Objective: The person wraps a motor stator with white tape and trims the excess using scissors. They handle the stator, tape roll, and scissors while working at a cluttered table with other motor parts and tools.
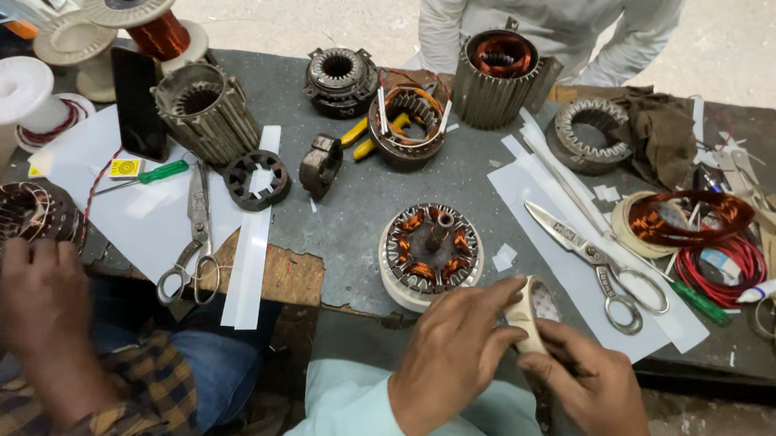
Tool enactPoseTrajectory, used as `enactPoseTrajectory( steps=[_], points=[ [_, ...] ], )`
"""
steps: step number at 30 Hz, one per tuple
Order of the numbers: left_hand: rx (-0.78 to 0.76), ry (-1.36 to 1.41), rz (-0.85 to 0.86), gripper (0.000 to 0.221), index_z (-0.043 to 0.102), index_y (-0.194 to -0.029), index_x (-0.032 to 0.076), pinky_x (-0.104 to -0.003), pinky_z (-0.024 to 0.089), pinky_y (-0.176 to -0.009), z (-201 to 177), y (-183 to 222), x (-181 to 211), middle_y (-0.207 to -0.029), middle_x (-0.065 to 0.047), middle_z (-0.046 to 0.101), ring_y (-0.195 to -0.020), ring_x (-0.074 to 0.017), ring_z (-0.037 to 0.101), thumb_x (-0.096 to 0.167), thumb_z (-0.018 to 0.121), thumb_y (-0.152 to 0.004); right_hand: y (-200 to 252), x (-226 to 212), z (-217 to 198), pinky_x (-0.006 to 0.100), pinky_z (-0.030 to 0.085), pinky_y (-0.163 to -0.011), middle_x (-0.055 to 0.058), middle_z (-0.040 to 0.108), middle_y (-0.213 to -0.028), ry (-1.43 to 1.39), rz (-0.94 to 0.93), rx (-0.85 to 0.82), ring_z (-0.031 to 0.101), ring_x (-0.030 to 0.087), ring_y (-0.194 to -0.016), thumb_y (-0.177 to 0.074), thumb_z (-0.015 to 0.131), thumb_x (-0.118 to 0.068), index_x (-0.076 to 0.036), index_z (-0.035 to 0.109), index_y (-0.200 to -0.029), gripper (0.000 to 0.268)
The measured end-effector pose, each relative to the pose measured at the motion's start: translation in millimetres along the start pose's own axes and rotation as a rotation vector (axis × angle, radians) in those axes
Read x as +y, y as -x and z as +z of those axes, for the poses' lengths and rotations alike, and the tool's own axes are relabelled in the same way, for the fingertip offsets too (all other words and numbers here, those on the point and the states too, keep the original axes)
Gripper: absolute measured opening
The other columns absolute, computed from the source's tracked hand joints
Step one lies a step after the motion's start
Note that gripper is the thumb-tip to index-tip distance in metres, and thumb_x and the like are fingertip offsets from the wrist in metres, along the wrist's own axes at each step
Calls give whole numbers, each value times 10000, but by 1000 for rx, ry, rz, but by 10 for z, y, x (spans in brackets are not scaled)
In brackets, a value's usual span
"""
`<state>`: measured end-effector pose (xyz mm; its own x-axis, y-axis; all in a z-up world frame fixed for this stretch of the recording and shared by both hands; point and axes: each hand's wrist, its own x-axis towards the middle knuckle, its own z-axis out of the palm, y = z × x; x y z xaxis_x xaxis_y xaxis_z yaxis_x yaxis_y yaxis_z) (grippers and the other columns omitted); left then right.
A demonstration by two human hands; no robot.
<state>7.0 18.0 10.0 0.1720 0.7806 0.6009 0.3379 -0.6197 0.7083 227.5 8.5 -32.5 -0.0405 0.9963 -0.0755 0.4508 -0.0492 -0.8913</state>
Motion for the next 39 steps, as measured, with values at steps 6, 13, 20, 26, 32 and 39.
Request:
enactPoseTrajectory(
  steps=[6, 13, 20, 26, 32, 39],
  points=[
    [75, 299, -380, 417, 564, -1231, 38, -290, 609, -751, 48, 79, -143, -1050, -98, 737, -934, -169, 770, 55, 800, -887, 20, -166, -127, 355, 556, -915, 69, 763, -831, 324, -636, -53, 749, 189, -901, -796, 799, -175, -22, 721, -1170, 411],
    [367, 468, -486, 469, 470, -1176, 33, -209, 469, -696, -394, 500, -517, -938, -107, 787, -792, -81, 648, -56, 792, -847, -314, 6, -680, 467, 490, -1103, 64, 724, -767, 605, -522, 70, 619, 178, -649, -793, 825, -273, -89, 787, -941, 239],
    [533, 410, -427, 373, 487, -1186, 16, -230, 545, -805, -450, 418, -736, -1009, -93, 719, -913, -85, 660, -69, 727, -914, -173, 329, -627, 501, 417, -1151, -60, 695, -662, 598, -647, -113, 660, 93, -698, -719, 840, -291, -167, 815, -892, 215],
    [407, 211, -428, 379, 518, -1200, 8, -241, 554, -800, -491, 193, -697, -983, -87, 753, -893, -101, 692, -12, 759, -908, -135, 400, -466, 386, 523, -855, 41, 737, -729, 524, -517, 41, 708, 143, -694, -747, 861, -183, -74, 807, -954, 240],
    [402, 166, -456, 360, 534, -1183, 8, -255, 568, -713, -365, 153, -703, -967, -93, 772, -824, -110, 693, 16, 765, -907, -57, 332, -413, 341, 539, -681, 149, 734, -781, 504, -422, 156, 720, 236, -718, -749, 827, -65, 21, 777, -958, 231],
    [394, 9, -239, 331, 523, -1203, 28, -309, 614, -847, -318, 182, -692, -1065, -97, 732, -973, -184, 748, 14, 754, -966, -124, 221, -403, 359, 543, -718, 155, 728, -814, 617, -469, 117, 719, 231, -740, -759, 824, -91, 18, 766, -987, 259]
  ],
)
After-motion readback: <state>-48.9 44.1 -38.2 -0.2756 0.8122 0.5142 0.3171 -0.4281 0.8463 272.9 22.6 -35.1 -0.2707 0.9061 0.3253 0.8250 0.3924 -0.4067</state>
